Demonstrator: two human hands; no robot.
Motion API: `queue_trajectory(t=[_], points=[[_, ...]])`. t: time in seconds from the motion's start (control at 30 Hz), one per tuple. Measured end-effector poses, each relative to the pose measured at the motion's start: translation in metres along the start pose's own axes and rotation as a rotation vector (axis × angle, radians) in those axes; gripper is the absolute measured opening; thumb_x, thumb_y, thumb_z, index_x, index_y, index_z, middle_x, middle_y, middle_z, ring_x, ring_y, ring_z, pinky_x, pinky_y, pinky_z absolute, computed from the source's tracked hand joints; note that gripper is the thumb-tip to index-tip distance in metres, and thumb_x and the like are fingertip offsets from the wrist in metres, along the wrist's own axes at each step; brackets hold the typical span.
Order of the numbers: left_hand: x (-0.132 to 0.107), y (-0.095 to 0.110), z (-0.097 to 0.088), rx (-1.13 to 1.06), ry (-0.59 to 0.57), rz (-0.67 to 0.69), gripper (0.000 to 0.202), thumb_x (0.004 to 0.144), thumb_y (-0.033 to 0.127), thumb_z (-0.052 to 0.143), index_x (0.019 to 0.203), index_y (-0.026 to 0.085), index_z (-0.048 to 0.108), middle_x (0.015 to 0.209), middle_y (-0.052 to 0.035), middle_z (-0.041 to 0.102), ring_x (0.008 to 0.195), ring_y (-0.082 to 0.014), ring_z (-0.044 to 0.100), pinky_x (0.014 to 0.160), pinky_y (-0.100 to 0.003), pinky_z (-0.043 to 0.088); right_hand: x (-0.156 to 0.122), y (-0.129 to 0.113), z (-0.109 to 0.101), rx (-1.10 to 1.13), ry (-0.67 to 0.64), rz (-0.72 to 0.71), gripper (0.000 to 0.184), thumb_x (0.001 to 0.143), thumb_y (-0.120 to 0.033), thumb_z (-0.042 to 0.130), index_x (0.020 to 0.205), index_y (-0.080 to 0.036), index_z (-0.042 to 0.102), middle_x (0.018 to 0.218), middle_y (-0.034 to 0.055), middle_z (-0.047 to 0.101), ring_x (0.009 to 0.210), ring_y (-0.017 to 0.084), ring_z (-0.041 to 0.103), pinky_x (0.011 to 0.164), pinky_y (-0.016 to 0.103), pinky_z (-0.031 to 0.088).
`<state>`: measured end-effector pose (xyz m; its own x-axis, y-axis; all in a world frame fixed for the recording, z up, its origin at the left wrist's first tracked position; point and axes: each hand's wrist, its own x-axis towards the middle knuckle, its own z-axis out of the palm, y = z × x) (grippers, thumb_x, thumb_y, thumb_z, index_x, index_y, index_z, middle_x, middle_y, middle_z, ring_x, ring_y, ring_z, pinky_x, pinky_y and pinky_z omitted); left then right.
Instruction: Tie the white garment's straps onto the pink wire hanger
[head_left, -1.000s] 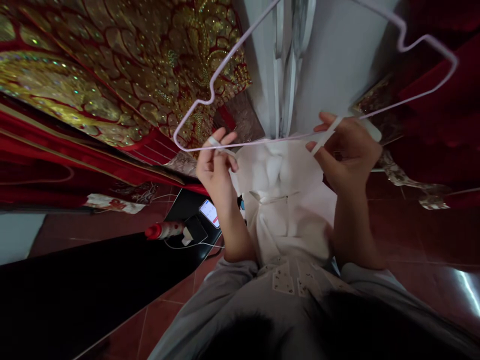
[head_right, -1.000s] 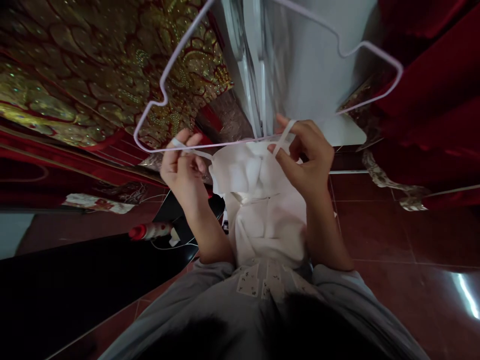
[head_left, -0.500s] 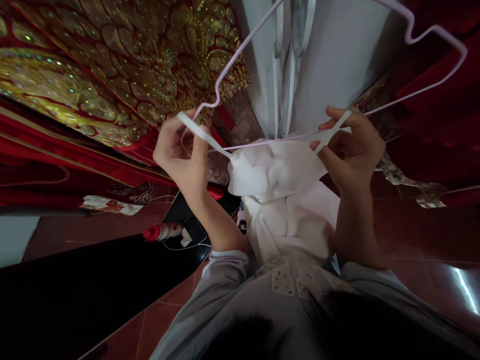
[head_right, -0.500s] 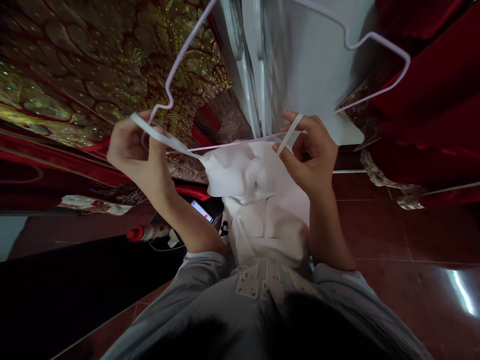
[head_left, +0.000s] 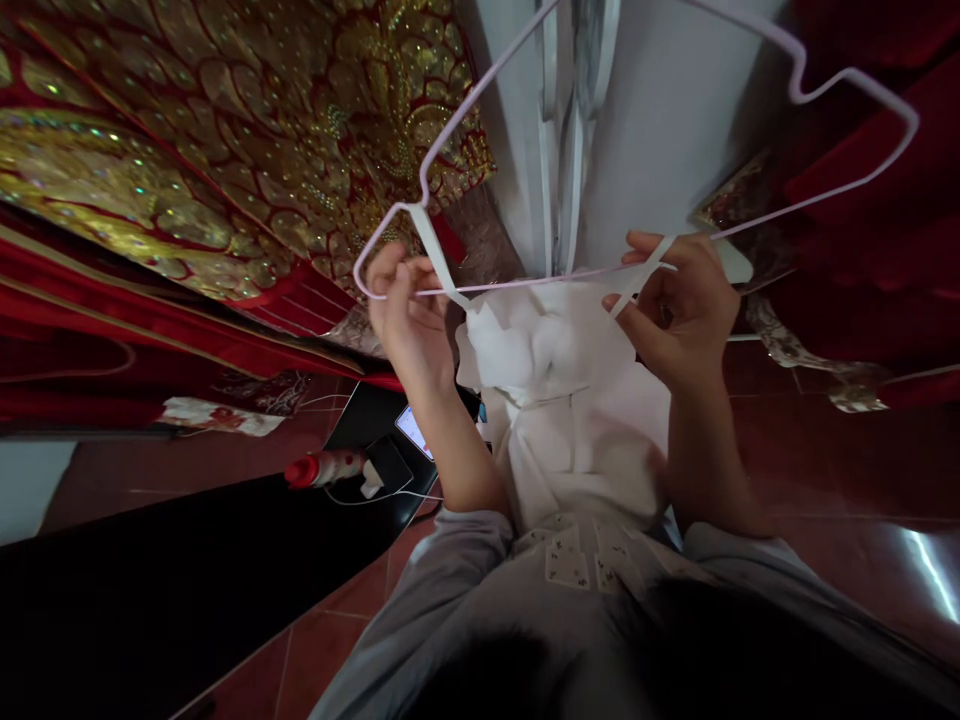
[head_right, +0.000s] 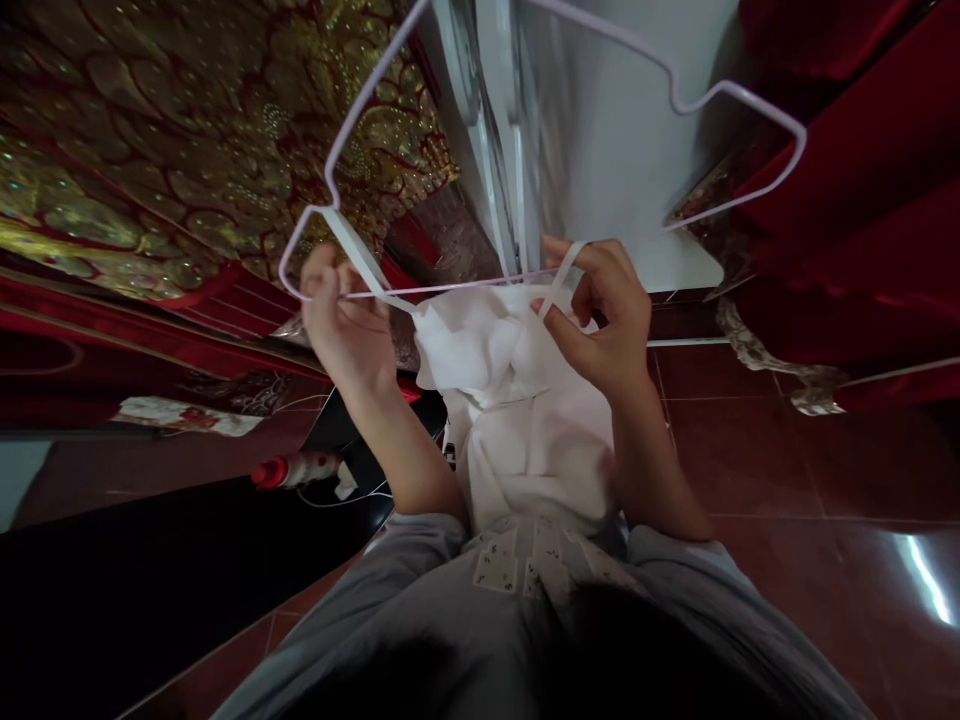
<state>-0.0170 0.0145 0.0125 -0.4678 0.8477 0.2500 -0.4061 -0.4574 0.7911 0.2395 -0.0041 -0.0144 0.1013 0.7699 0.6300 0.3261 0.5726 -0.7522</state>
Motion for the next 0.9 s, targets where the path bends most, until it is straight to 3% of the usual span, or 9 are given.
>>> queue_trajectory(t=[0.07, 0.13, 0.2, 0.3, 0.37, 0.5, 0.67, 0.77, 0.9], points=[[-0.009, -0.009, -0.001, 0.023, -0.078, -0.078, 0.02, 0.108, 0.039, 0.068, 0.096, 0.024, 0.072, 0.084, -0.0033, 0.072, 0.073, -0.0147, 0.069, 0.061, -0.026, 0.057, -0.001, -0.001, 0.002, 0.005, 0.001, 0.005, 0.044, 0.082, -0.041, 0.084, 0.124, -0.041, 0.074, 0.111, 0.0014, 0.071, 0.061, 0.01, 0.051, 0.052, 0.031, 0.048], [-0.013, -0.013, -0.001, 0.083, -0.104, -0.054, 0.026, 0.104, 0.049, 0.071, 0.091, 0.026, 0.07, 0.081, -0.004, 0.071, 0.078, -0.0187, 0.072, 0.064, -0.028, 0.058, 0.0, 0.001, 0.004, 0.022, 0.048, -0.02, 0.044, 0.082, -0.043, 0.085, 0.124, -0.041, 0.074, 0.116, 0.002, 0.072, 0.066, 0.011, 0.057, 0.053, 0.029, 0.05], [-0.014, -0.011, -0.001, 0.138, -0.091, -0.01, 0.029, 0.103, 0.053, 0.07, 0.09, 0.027, 0.068, 0.078, -0.0036, 0.07, 0.08, -0.0203, 0.073, 0.066, -0.029, 0.059, 0.005, 0.009, 0.001, 0.059, 0.247, -0.136, 0.048, 0.08, -0.05, 0.088, 0.125, -0.04, 0.076, 0.117, 0.0019, 0.073, 0.077, 0.013, 0.065, 0.057, 0.028, 0.053], [-0.014, -0.005, -0.001, 0.183, -0.087, 0.001, 0.033, 0.104, 0.057, 0.068, 0.089, 0.027, 0.065, 0.075, -0.0027, 0.068, 0.078, -0.0198, 0.074, 0.066, -0.028, 0.06, 0.02, 0.031, -0.016, 0.108, 0.702, -0.362, 0.049, 0.077, -0.064, 0.088, 0.117, -0.036, 0.082, 0.108, -0.0001, 0.071, 0.101, 0.018, 0.071, 0.075, 0.033, 0.061], [-0.016, -0.002, 0.0, 0.155, -0.103, 0.013, 0.034, 0.102, 0.057, 0.07, 0.089, 0.027, 0.065, 0.075, -0.0019, 0.068, 0.075, -0.0183, 0.073, 0.067, -0.027, 0.06, 0.032, 0.045, -0.033, 0.14, 0.793, -0.345, 0.04, 0.08, -0.06, 0.088, 0.113, -0.036, 0.084, 0.102, -0.0025, 0.071, 0.098, 0.015, 0.071, 0.081, 0.031, 0.06], [-0.019, -0.001, 0.0, 0.081, -0.131, 0.02, 0.031, 0.101, 0.052, 0.074, 0.089, 0.025, 0.063, 0.075, -0.001, 0.066, 0.071, -0.0157, 0.07, 0.067, -0.025, 0.059, 0.053, 0.051, -0.062, 0.154, 0.621, -0.313, 0.037, 0.078, -0.06, 0.087, 0.108, -0.037, 0.084, 0.095, -0.0064, 0.073, 0.078, 0.01, 0.067, 0.072, 0.028, 0.055], [-0.017, -0.002, 0.003, 0.137, -0.08, 0.008, 0.036, 0.102, 0.056, 0.07, 0.089, 0.025, 0.058, 0.074, -0.0004, 0.058, 0.071, -0.0166, 0.068, 0.066, -0.026, 0.055, 0.077, 0.021, -0.073, 0.087, 0.374, -0.398, 0.024, 0.083, -0.036, 0.088, 0.106, -0.029, 0.085, 0.083, -0.0015, 0.07, 0.067, 0.008, 0.058, 0.061, 0.024, 0.047], [-0.017, -0.002, 0.004, 0.134, -0.078, 0.016, 0.035, 0.102, 0.055, 0.069, 0.091, 0.025, 0.056, 0.075, -0.0005, 0.056, 0.071, -0.0172, 0.067, 0.068, -0.027, 0.055, 0.085, 0.002, -0.078, -0.144, 0.128, -0.365, 0.028, 0.08, -0.023, 0.088, 0.107, -0.029, 0.081, 0.089, -0.0012, 0.069, 0.077, 0.012, 0.062, 0.072, 0.029, 0.051], [-0.017, 0.0, 0.005, 0.193, -0.056, 0.021, 0.037, 0.101, 0.059, 0.067, 0.093, 0.025, 0.055, 0.075, -0.0002, 0.054, 0.072, -0.0182, 0.065, 0.069, -0.029, 0.055, 0.083, -0.015, -0.084, -0.471, 0.04, -0.283, 0.032, 0.081, -0.03, 0.089, 0.11, -0.033, 0.074, 0.098, -0.0022, 0.067, 0.103, 0.023, 0.068, 0.104, 0.045, 0.052]])
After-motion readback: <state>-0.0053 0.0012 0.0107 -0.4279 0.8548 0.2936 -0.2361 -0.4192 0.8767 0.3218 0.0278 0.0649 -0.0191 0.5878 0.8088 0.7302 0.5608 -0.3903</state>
